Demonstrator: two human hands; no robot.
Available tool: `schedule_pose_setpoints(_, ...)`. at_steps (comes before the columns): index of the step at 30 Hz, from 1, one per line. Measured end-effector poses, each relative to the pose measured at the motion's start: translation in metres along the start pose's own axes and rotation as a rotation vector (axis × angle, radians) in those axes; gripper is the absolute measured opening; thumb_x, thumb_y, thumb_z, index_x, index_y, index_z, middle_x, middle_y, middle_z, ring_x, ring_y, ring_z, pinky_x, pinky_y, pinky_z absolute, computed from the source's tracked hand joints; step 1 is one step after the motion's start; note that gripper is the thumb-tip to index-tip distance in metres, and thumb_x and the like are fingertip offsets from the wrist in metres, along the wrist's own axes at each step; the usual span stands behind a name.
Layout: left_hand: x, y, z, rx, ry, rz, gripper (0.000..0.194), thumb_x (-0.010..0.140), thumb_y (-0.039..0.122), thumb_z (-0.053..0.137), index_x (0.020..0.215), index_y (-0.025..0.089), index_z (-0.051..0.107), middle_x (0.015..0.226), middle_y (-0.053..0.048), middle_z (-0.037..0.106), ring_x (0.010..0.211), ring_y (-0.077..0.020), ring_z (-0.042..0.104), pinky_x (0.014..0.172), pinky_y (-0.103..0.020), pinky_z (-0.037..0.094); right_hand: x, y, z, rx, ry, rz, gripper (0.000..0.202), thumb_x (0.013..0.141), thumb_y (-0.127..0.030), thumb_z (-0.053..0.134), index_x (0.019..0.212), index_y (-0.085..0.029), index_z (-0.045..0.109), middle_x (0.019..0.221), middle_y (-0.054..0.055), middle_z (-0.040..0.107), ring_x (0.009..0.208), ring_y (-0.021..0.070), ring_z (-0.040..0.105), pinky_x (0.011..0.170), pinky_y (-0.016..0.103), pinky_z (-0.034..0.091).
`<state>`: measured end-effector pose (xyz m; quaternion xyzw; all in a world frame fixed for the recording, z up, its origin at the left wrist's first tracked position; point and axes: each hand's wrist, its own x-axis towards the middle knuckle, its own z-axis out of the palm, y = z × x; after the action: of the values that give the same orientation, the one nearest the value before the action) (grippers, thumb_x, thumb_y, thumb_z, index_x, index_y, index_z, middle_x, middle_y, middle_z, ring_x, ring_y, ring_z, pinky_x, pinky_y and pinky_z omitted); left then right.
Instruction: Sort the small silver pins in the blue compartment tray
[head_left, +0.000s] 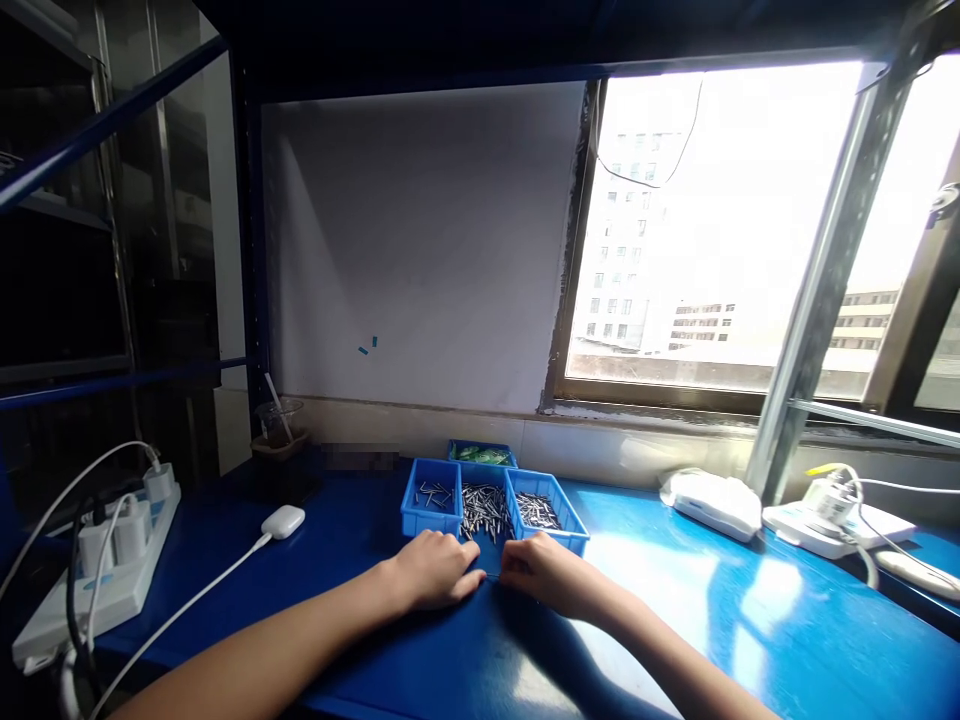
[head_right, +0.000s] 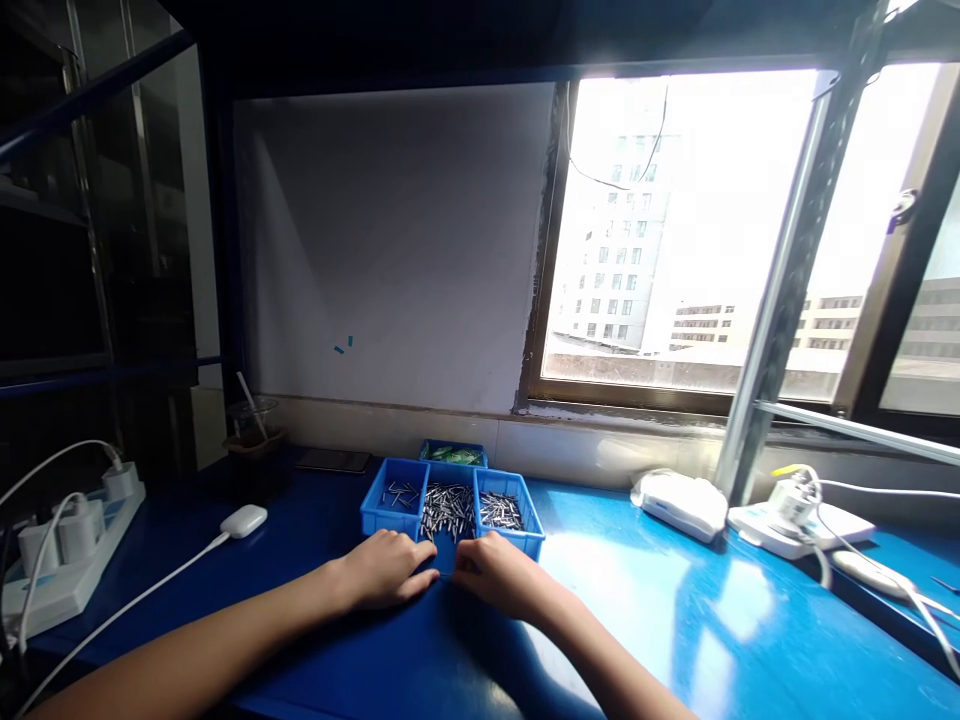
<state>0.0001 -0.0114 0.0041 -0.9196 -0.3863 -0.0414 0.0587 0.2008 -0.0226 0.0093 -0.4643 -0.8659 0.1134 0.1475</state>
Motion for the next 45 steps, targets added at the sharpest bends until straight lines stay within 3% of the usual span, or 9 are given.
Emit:
schedule_pose_setpoints(6, -0.001, 0.002, -0.001, 0.008, -0.022, -0.013, 0.037, 0.094, 0.039, 0.038, 0.108, 0.013, 0.06, 0.087, -0.016, 0.07, 0.077, -0.0336, 0.068, 0.062, -0.038, 0.051, 0.0, 0.002, 0.002, -0.119, -0.031, 0.033, 0.018, 0.083, -0.025, 0.053, 0.074, -0.017, 0.066, 0.061, 0.001, 0.061, 0.054, 0.0125, 0.05, 0.049, 0.023, 0.03)
schedule_pose_setpoints(9, -0.001, 0.002, -0.002, 0.003, -0.02, -0.006, 0.037, 0.094, 0.039, 0.038, 0.109, 0.014, 0.06, 0.086, -0.015, 0.07, 0.076, -0.0326, 0.068, 0.062, -0.037, 0.051, 0.0, 0.002, 0.002, -0.111, -0.05, 0.041, 0.015, 0.081, -0.022, 0.053, 0.079, -0.018, 0.066, 0.063, 0.001, 0.062, 0.056, 0.0126, 0.051, 0.05, 0.022, 0.03)
schedule_pose_setpoints(16, 0.002, -0.004, 0.005, -0.007, 0.044, 0.076, 0.02, 0.091, 0.028, 0.047, 0.083, 0.019, 0.063, 0.082, -0.007, 0.071, 0.078, -0.0271, 0.069, 0.066, -0.03, 0.05, -0.002, -0.001, 0.001, -0.101, -0.035, 0.023, 0.012, 0.078, -0.016, 0.052, 0.076, -0.018, 0.064, 0.062, 0.001, 0.06, 0.056, 0.0134, 0.051, 0.051, 0.025, 0.031)
schedule_pose_setpoints(26, 0.0, -0.01, 0.001, -0.068, 0.069, 0.151, 0.016, 0.089, 0.024, 0.049, 0.079, 0.019, 0.06, 0.079, -0.005, 0.07, 0.073, -0.0224, 0.067, 0.062, -0.025, 0.046, -0.004, 0.002, -0.002, -0.086, -0.019, -0.043, 0.014, 0.084, -0.019, 0.051, 0.079, -0.018, 0.064, 0.065, 0.003, 0.063, 0.058, 0.0151, 0.053, 0.053, 0.027, 0.034)
schedule_pose_setpoints(35, 0.004, -0.012, 0.004, -0.379, 0.193, 0.211, 0.015, 0.09, 0.022, 0.055, 0.097, 0.017, 0.067, 0.087, -0.003, 0.069, 0.075, -0.0152, 0.062, 0.067, -0.021, 0.045, -0.004, -0.004, -0.006, -0.006, -0.048, -0.087, 0.023, 0.09, -0.018, 0.042, 0.083, -0.018, 0.064, 0.065, 0.002, 0.063, 0.057, 0.014, 0.054, 0.054, 0.025, 0.037)
schedule_pose_setpoints(39, 0.008, -0.012, 0.009, -0.474, 0.205, 0.218, 0.015, 0.088, 0.02, 0.059, 0.097, 0.015, 0.069, 0.085, -0.004, 0.068, 0.073, -0.014, 0.061, 0.068, -0.021, 0.045, -0.001, -0.003, -0.001, 0.089, -0.074, -0.092, 0.022, 0.091, -0.021, 0.043, 0.084, -0.017, 0.064, 0.065, 0.0, 0.062, 0.056, 0.0122, 0.055, 0.054, 0.022, 0.038)
schedule_pose_setpoints(45, 0.007, -0.01, 0.008, -0.492, 0.177, 0.205, 0.016, 0.083, 0.013, 0.06, 0.096, 0.017, 0.068, 0.087, -0.002, 0.07, 0.078, -0.0153, 0.063, 0.071, -0.022, 0.046, 0.0, -0.005, -0.001, 0.023, -0.064, -0.097, 0.021, 0.092, -0.023, 0.046, 0.085, -0.016, 0.065, 0.064, -0.001, 0.061, 0.056, 0.0118, 0.052, 0.053, 0.022, 0.037)
